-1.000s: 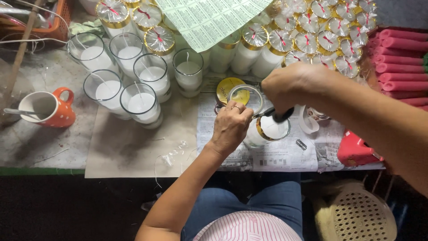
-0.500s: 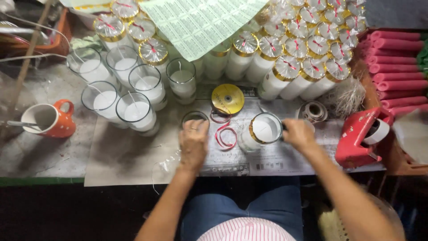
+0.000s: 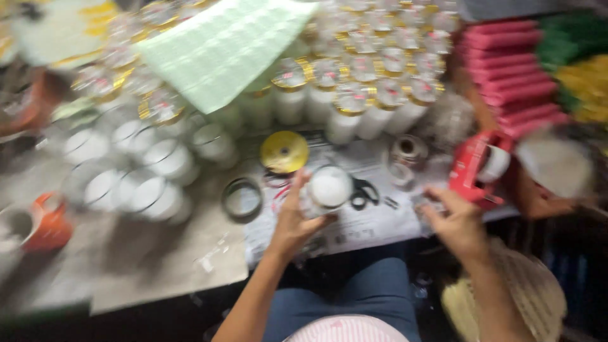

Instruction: Applying decorative gold trim and adhesive labels to glass candle jars.

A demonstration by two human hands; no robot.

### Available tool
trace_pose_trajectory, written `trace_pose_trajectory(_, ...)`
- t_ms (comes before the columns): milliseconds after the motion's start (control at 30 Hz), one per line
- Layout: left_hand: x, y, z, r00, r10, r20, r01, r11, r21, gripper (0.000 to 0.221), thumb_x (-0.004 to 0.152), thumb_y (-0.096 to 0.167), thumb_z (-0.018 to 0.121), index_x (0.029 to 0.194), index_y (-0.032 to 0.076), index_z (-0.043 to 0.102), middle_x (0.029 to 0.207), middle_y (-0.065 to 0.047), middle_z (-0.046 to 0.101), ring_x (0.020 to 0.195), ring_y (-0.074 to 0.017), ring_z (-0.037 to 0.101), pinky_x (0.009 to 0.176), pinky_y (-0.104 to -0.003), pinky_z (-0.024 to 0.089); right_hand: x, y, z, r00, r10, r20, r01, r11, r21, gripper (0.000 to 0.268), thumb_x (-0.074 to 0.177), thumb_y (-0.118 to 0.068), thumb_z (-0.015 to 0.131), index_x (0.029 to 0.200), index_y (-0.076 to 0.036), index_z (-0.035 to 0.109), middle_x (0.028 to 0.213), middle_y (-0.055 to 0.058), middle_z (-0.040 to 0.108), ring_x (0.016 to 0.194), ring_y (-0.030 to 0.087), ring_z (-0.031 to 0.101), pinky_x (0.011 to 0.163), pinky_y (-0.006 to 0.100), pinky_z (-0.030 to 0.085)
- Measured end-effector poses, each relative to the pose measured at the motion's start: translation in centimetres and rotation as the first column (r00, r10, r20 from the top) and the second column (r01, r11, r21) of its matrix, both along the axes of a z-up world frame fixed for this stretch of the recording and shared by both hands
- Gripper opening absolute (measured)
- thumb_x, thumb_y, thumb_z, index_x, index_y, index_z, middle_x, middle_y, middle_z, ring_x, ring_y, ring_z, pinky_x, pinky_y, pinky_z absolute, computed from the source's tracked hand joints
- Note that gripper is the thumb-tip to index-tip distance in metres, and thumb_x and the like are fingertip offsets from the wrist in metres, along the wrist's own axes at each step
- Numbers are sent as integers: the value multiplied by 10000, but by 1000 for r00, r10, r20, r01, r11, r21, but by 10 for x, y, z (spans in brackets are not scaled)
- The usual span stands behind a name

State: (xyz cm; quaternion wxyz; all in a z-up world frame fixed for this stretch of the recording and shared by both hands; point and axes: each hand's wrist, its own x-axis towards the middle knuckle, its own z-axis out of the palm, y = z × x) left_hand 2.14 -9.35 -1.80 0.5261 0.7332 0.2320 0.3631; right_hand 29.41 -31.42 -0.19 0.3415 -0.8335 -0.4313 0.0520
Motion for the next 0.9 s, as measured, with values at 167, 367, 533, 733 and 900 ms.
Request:
trace_pose_trajectory(167,26,1,-39,985,39,-167,-15,989,144,1117,674,360,870,1554,41,261,1566,-209,383,1455,-337,363,1183,-403,277,91,-61,-13,897,-398,-191,434,874,218,211,1024,-164,632,1184,-74,735,891,75,691,771,150,626,706,304,540)
trace_pose_trajectory(367,56,-8,-70,930,359,-80,-326,906,269,1159,588,433,974,1519,87,376,1379,-212,522,1278,-412,549,1117,-504,434,199,-83,-114,730,-596,-334,619,784,-44,251,911,-422,798,1080,-238,781,925,39,727,818,192,698,629,331,587)
trace_pose_trajectory(533,50,-17,-48,913,403,-62,-360,868,343,1214,582,451,975,1532,48,335,1386,-229,503,1288,-423,530,1122,-517,432,190,-53,-106,633,-513,-580,615,788,-26,254,879,-269,799,1037,-71,772,879,172,691,760,240,670,585,348,580)
trace_pose_trajectory(733,28,-21,-27,926,377,-27,-351,885,306,1205,663,537,914,1572,55,285,1462,-242,435,1291,-427,528,1111,-530,423,178,-41,-74,698,-588,-408,665,744,67,134,765,-272,804,839,-164,774,689,47,653,669,136,548,546,271,409)
trace_pose_trajectory(900,4,-13,-26,908,415,-65,-380,878,292,1168,679,416,940,1585,74,287,1505,-226,431,1316,-437,522,1098,-537,424,98,-54,-12,699,-485,-525,689,653,314,110,850,-194,784,926,-125,745,692,40,577,713,84,516,678,185,428)
